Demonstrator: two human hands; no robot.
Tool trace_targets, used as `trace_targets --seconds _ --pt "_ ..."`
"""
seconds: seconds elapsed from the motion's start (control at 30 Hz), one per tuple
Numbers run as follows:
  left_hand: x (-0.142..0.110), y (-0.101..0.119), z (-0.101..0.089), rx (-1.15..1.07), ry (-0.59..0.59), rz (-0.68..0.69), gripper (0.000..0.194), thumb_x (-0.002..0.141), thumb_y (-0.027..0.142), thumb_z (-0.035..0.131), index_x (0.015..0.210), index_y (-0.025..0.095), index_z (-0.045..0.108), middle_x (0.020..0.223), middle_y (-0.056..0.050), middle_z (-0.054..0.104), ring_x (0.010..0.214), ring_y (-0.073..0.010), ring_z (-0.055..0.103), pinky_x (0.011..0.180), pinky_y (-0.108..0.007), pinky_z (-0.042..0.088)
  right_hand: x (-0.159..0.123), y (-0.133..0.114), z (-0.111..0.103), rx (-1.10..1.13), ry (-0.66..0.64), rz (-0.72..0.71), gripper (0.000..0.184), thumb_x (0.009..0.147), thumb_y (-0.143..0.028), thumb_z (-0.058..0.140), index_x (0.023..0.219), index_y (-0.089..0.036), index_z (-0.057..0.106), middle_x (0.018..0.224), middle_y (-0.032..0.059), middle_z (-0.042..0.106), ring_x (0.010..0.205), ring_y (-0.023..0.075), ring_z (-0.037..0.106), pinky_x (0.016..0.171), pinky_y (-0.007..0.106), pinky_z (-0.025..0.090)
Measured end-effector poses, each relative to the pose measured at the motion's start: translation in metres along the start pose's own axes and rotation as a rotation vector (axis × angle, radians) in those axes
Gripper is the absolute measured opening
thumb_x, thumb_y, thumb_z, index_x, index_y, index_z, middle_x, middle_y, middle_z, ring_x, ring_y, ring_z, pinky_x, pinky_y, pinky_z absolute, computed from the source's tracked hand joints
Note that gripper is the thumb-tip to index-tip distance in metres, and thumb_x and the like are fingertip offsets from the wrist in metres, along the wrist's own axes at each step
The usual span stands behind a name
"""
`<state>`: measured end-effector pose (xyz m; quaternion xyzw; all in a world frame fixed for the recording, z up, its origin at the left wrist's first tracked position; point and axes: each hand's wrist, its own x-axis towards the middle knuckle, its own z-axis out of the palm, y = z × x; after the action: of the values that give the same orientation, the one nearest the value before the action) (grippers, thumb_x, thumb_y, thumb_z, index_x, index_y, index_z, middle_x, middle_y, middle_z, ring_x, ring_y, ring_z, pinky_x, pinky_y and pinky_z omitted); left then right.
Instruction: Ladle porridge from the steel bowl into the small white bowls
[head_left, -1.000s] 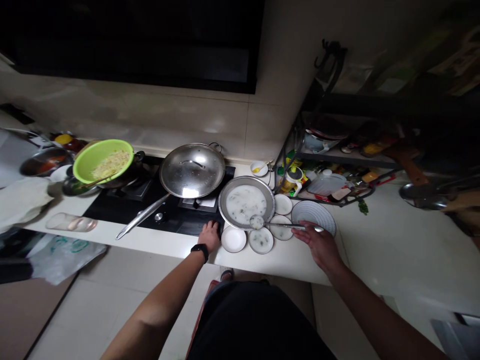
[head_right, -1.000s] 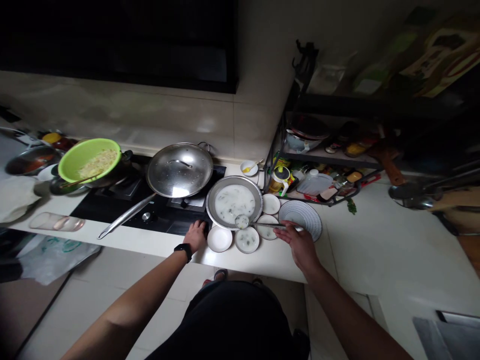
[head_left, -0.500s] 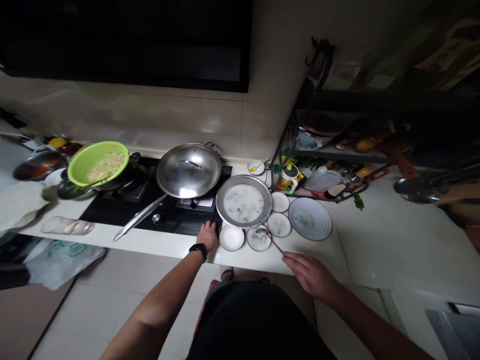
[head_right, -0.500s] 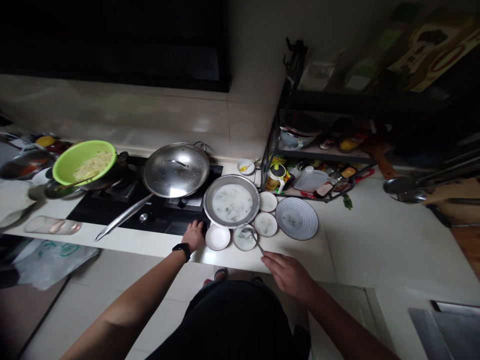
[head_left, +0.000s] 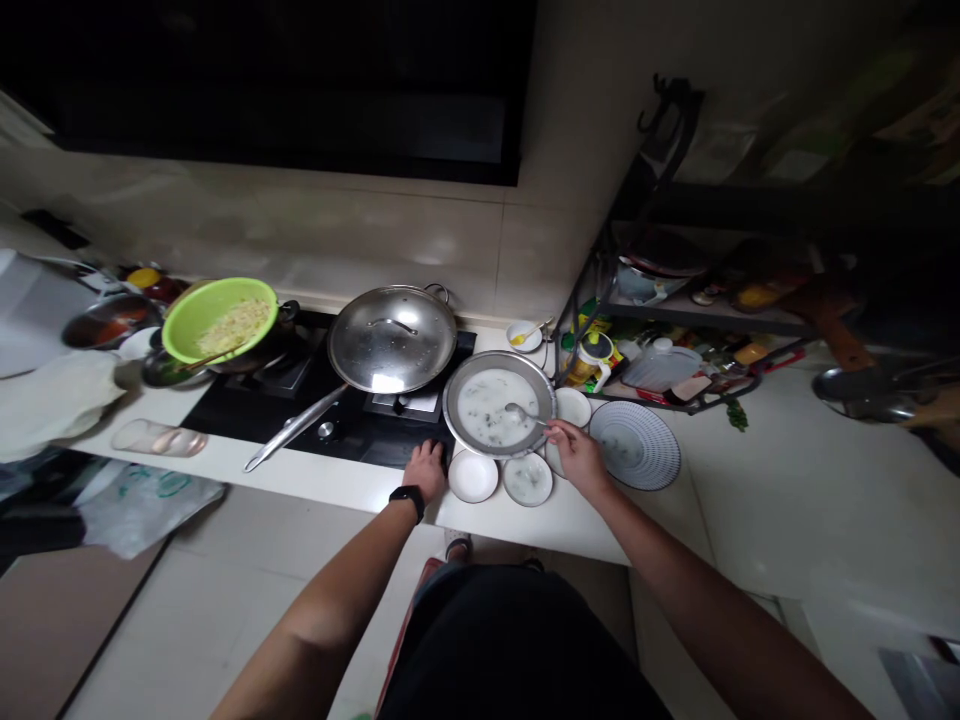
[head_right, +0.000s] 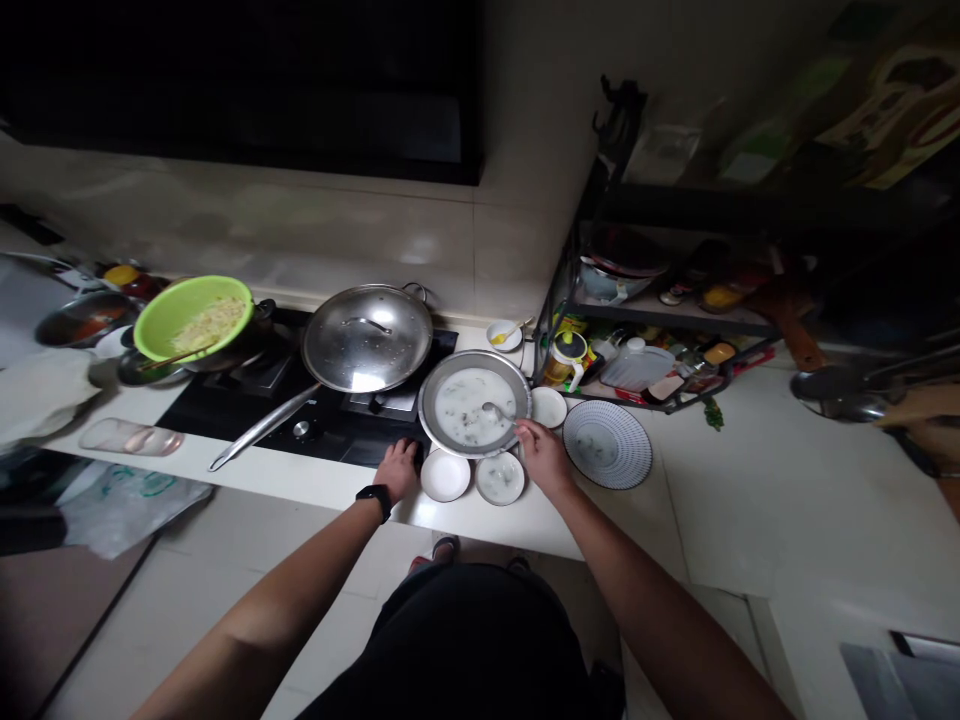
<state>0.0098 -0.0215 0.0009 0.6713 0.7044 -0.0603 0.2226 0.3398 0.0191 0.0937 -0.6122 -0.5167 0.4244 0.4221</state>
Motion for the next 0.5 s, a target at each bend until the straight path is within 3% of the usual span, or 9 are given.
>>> trace_targets --seconds 0.1,0.23,0.5 --pt "-0.001 0.000 0.000 -0.023 0.009 0.003 0.060 0.097 0.019 0.045 0.157 0.018 0.052 0.160 -0.017 0.048 0.135 -0.0333 0.048 0.116 -0.045 0.040 0.006 0.011 0.010 0.182 0.080 0.177 0.044 0.083 -0.065 0.076 0.097 -0.023 0.073 0.080 0.0086 0.082 0.082 0.0303 0.082 0.086 0.047 0.067" --pt "-0.001 -0.001 0.001 -0.035 0.009 0.000 0.059 0.098 0.019 0.045 0.157 0.018 0.052 0.161 -0.016 0.048 0.136 -0.0331 0.047 0.115 -0.044 0.041 0.006 0.017 0.005 0.407 0.149 0.325 0.038 0.079 -0.054 0.085 0.092 -0.021 0.069 0.077 0.0076 0.081 0.081 0.0291 0.084 0.082 0.042 0.069" --pt "0.000 -0.002 0.000 -0.027 0.008 0.004 0.059 0.098 0.020 0.046 0.156 0.019 0.053 0.160 -0.014 0.049 0.135 -0.0321 0.048 0.118 -0.044 0.038 -0.002 0.012 -0.022 0.491 0.179 0.316 0.040 0.076 -0.050 0.092 0.092 -0.020 0.071 0.080 0.0085 0.081 0.081 0.0300 0.084 0.087 0.046 0.069"
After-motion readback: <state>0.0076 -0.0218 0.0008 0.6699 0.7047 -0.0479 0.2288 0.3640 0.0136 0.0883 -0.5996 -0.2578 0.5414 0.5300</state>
